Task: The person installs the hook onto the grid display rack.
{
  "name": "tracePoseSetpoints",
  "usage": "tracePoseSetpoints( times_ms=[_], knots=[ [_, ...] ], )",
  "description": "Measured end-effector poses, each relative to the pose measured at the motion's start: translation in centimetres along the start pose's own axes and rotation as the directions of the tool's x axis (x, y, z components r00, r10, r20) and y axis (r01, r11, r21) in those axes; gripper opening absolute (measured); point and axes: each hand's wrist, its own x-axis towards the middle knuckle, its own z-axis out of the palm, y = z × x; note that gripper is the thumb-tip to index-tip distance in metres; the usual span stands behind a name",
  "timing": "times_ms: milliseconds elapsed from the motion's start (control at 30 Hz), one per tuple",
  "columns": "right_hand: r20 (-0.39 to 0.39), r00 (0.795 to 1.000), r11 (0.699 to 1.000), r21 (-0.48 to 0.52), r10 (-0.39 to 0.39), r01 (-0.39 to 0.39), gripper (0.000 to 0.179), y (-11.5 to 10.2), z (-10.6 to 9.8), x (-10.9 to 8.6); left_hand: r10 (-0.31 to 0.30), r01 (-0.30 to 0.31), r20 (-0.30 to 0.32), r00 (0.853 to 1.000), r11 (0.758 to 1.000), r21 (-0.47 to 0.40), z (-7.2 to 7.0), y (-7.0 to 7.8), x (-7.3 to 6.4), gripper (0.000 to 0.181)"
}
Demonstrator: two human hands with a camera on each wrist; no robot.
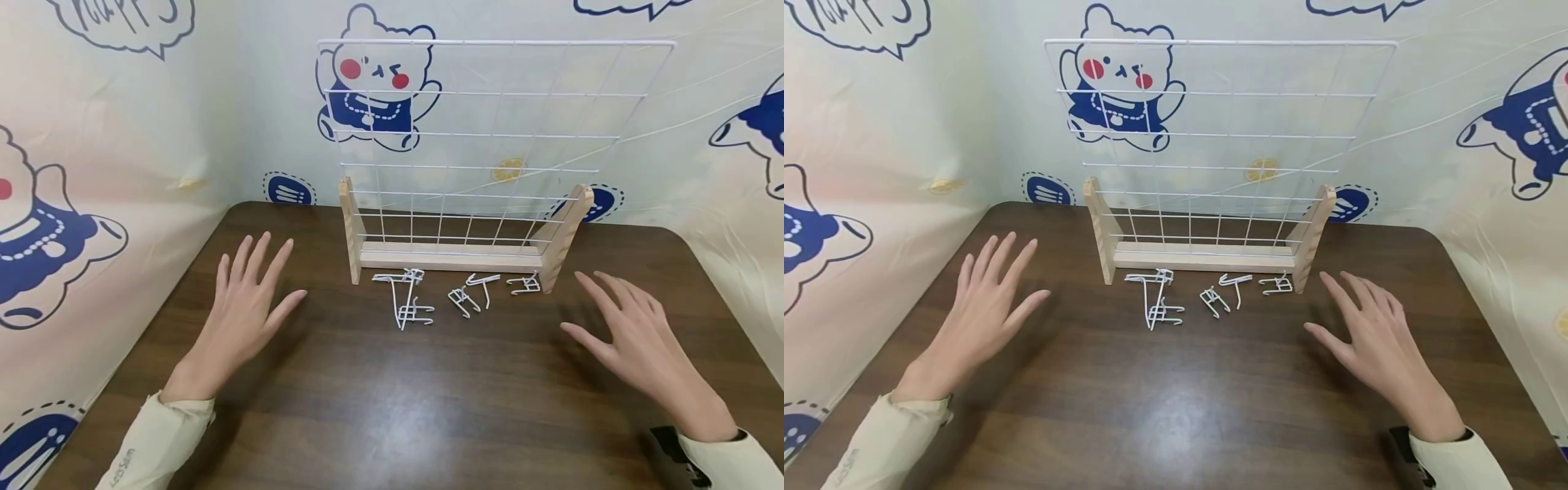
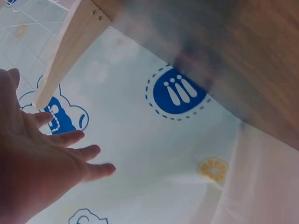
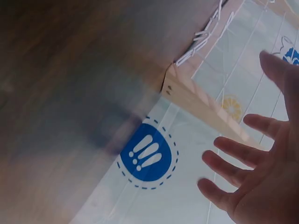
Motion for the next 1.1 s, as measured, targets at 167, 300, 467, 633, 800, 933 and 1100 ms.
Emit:
tracePoseSetpoints(
  times_ms=[167, 300, 467, 633, 800, 933, 1100],
  knots=[
    [0.041, 0.999, 0.998, 0.053, 0.029, -0.031, 0.073, -0.4, 0.1, 0.9, 0.049, -0.049, -0.002, 0.999, 0.993, -0.108, -0.2, 0.4, 1.4, 0.076],
    [0.045, 0.999, 0.995, 0.092, 0.03, -0.034, 0.066, -0.7, 0.5, 1.8, 0.086, -0.087, -0.011, 0.996, 0.982, -0.165, -0.6, 0.8, 2.7, 0.074],
    [0.061, 0.998, 0.993, 0.112, 0.029, -0.036, 0.064, -0.9, 1.1, 3.4, 0.114, -0.116, -0.022, 0.993, 0.972, -0.206, -0.8, 1.1, 4.3, 0.07],
    [0.089, 0.995, 0.993, 0.109, 0.033, -0.043, 0.058, -1.0, 1.2, 4.5, 0.089, -0.084, 0.004, 0.996, 0.96, -0.268, -0.9, 1.2, 6.0, 0.066],
    [0.08, 0.996, 0.994, 0.101, 0.039, -0.047, 0.046, -1.1, 1.6, 5.4, 0.065, -0.058, 0.009, 0.998, 0.931, -0.361, -0.9, 1.2, 7.8, 0.063],
    [0.053, 0.998, 0.995, 0.097, 0.028, -0.033, 0.035, -1.2, 2.0, 6.1, 0.056, -0.051, -0.002, 0.998, 0.899, -0.435, -0.6, 1.2, 9.4, 0.061],
    [0.033, 0.999, 0.993, 0.113, 0.015, -0.019, 0.018, -1.5, 2.4, 7.1, 0.014, -0.023, -0.02, 1.0, 0.84, -0.541, -0.2, 1.4, 11.5, 0.058]
  ],
)
